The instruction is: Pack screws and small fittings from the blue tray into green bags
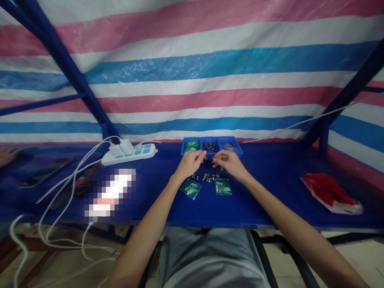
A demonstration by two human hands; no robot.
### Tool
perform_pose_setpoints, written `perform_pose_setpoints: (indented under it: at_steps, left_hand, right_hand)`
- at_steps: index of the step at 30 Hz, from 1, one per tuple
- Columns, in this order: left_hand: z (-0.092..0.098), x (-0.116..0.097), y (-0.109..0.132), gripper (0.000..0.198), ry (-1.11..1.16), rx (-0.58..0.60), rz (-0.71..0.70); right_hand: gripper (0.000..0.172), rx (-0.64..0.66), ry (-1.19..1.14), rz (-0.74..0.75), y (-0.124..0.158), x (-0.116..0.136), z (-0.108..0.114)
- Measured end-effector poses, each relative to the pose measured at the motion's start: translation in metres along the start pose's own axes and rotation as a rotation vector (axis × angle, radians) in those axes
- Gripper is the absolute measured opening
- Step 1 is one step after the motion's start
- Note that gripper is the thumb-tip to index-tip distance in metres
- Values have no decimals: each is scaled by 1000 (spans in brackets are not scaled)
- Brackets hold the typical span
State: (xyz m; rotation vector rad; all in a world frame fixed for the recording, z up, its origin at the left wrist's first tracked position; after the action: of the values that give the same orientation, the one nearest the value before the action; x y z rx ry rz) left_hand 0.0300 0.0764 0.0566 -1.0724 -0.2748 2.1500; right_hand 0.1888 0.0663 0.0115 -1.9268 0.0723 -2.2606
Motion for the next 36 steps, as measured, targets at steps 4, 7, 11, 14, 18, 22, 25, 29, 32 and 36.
perform_pose_setpoints:
  at_steps: [4, 7, 11, 14, 18, 22, 25, 29, 32, 36]
  left_hand:
    - [6, 7, 2, 58, 22, -67, 41]
    - [4, 11, 3, 60, 16, -51, 59]
    - [3, 15, 3, 57, -28, -43, 77]
    - [5, 13, 3, 55, -84, -36, 69]
    - [8, 7, 2, 50, -184, -45, 44]
    - [6, 5, 2, 31, -311, -37, 35]
    - [0, 6, 3, 21, -347, 24, 4]
    - [-11, 7, 4, 19, -340, 148, -36]
    - [-15, 7, 5, 20, -345, 191, -45]
    - [-20, 8, 6, 20, -367, 222, -47]
  right_hand:
    - [29, -51, -43, -29, -2, -1, 8]
    - [28, -94, -94, -33, -3, 0, 14]
    - [27, -163, -159, -15, -6, 0, 20]
    - [28, -200, -229, -5, -10, 0, 21]
    - [46, -139, -346, -36, -10, 1, 14]
    - [46, -126, -218, -4, -5, 7, 16]
    - [30, -44, -21, -10, -2, 6, 13]
    - [22, 187, 277, -31, 2, -2, -2]
    - [23, 323, 475, -5, 7, -4, -11]
    - [25, 411, 630, -12, 12, -6, -15]
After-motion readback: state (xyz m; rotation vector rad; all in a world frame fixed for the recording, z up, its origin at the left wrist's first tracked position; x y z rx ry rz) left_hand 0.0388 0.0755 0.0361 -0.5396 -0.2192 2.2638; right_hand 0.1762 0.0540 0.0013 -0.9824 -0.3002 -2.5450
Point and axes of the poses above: each hand's wrist, its own y-axis away from the middle knuckle, its own z-axis out of the back of the hand, x = y × z, the point moved 8 cm from there along -y, towards the middle knuckle, and after that the axes turned 3 degrees about -z, right-handed, at the moved point
